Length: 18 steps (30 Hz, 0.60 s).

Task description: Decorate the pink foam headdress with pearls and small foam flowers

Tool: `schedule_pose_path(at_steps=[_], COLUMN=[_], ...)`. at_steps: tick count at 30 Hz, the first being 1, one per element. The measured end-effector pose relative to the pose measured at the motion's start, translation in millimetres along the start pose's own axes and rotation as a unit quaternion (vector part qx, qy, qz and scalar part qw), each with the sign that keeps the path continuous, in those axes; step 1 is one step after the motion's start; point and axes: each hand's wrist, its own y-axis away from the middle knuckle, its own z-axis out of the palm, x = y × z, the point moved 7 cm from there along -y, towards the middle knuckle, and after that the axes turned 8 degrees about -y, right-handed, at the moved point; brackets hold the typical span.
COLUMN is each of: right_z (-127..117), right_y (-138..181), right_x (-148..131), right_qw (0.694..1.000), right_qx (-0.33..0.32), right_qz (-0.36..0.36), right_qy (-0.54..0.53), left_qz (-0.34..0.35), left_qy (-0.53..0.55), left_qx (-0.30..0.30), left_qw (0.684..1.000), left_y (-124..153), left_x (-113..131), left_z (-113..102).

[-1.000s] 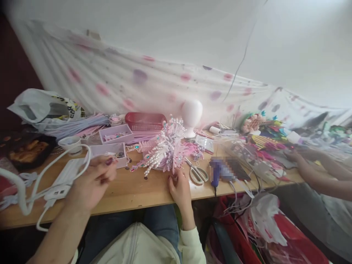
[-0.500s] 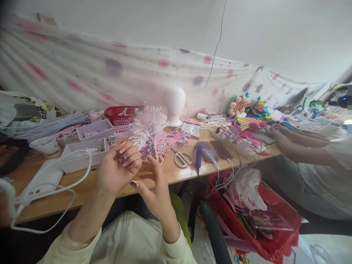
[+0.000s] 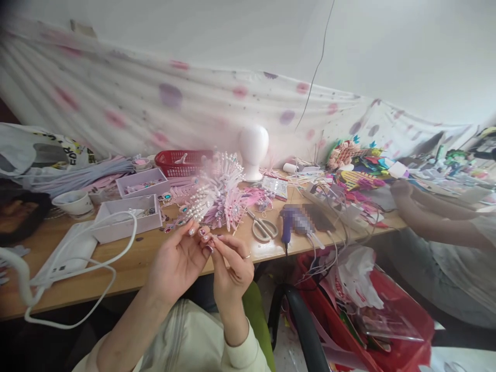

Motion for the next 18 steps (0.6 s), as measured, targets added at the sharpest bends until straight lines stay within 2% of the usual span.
schedule_pose_path(at_steps=[4, 7, 9, 11, 15, 18], right_z=[-2.0, -4.2, -5.4, -8.9, -20.2, -19.2], right_y=[6.4, 8.6, 7.8, 4.1, -7.8, -17.8], right_x=[8.3, 18.7, 21.8, 19.3, 5.4, -4.9], right_qw=[0.993, 0.97, 0.961, 0.965, 0.981, 0.991], right_qx=[0.047, 0.096, 0.108, 0.108, 0.106, 0.047], right_qz=[0.071, 0.152, 0.185, 0.181, 0.116, 0.083], right_qy=[-0.085, -0.163, -0.177, -0.155, -0.112, -0.096], left_qz=[-0.034, -0.044, -0.032, -0.022, -0.036, -0.048], left_qy=[0.015, 0.013, 0.006, 0.0, -0.015, -0.029], left_qx=[-0.005, -0.004, 0.001, -0.001, -0.003, -0.011], left_qw=[0.999, 0.999, 0.999, 1.0, 0.999, 0.998], left_y=[5.6, 6.4, 5.2, 3.5, 0.5, -0.1], left_x=[-8.0, -12.4, -12.8, -13.1, -17.4, -20.1], left_z=[1.4, -1.5, -6.2, -11.4, -22.2, -25.0])
